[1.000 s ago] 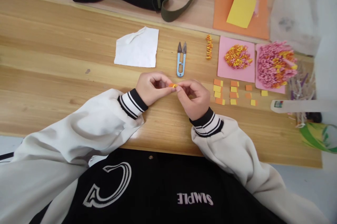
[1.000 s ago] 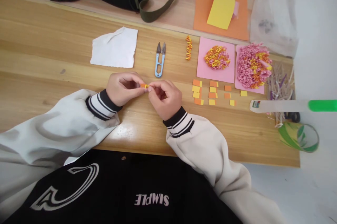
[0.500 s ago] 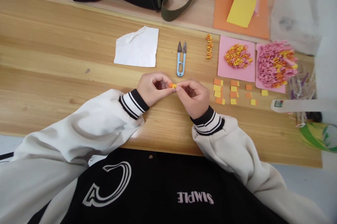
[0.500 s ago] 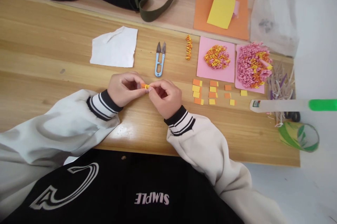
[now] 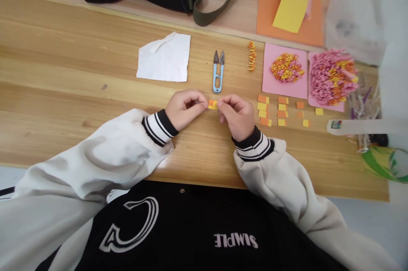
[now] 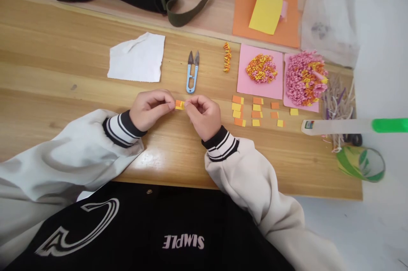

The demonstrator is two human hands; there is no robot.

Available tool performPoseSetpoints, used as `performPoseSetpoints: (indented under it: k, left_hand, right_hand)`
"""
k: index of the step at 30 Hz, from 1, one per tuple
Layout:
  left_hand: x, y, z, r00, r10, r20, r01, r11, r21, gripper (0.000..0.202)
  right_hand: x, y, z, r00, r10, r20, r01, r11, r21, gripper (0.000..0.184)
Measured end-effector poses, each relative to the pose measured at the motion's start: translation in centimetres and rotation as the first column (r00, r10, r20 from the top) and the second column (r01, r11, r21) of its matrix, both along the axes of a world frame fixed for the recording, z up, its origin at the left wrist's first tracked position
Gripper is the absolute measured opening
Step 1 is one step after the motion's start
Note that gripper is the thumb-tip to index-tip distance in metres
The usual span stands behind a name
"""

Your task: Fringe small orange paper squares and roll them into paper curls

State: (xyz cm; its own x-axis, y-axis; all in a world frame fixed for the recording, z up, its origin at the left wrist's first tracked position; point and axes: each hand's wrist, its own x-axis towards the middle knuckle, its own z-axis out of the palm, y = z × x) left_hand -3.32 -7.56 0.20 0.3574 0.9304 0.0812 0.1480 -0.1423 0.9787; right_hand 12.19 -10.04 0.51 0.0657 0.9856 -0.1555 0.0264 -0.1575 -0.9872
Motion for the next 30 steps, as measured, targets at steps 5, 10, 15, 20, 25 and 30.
performPoseSetpoints:
  k: [5, 10, 15, 20, 25, 30]
  left_hand:
    - [0.05, 0.03, -0.03, 1.000, 0.016, 0.012, -0.016, 1.000, -0.008, 0.018]
    - [0.04, 0.07, -0.23, 0.999, 0.027, 0.023, -0.028, 0.999, 0.017, 0.019]
    - [0.02, 0.13, 0.07, 0.997, 0.030, 0.064, -0.030, 1.000, 0.006, 0.020]
    - [-0.06, 0.18, 0.32, 0.997, 0.016, 0.078, -0.014, 1.000, -0.026, 0.023]
    - [-0.09, 0.19, 0.04, 0.996, 0.019, 0.085, -0.016, 0.999, -0.031, 0.023]
    - [-0.05, 0.12, -0.14, 0.996, 0.030, 0.089, -0.028, 0.999, -0.021, 0.020]
  right_hand:
    - [0.05, 0.01, 0.01, 1.000, 0.008, -0.022, -0.008, 1.000, -0.001, 0.019]
    - [0.11, -0.01, 0.06, 0.999, 0.049, -0.010, -0.049, 0.999, 0.002, 0.022]
    - [0.12, -0.03, 0.16, 0.998, 0.064, 0.002, -0.064, 0.998, 0.014, 0.022]
    - [0.17, -0.05, 0.12, 0.998, 0.064, 0.009, -0.064, 0.998, 0.019, 0.024]
    - [0.20, -0.02, 0.03, 0.996, 0.084, 0.024, -0.085, 0.996, 0.041, 0.025]
    - [0.19, 0.04, -0.06, 0.995, 0.090, 0.032, -0.092, 0.994, 0.062, 0.025]
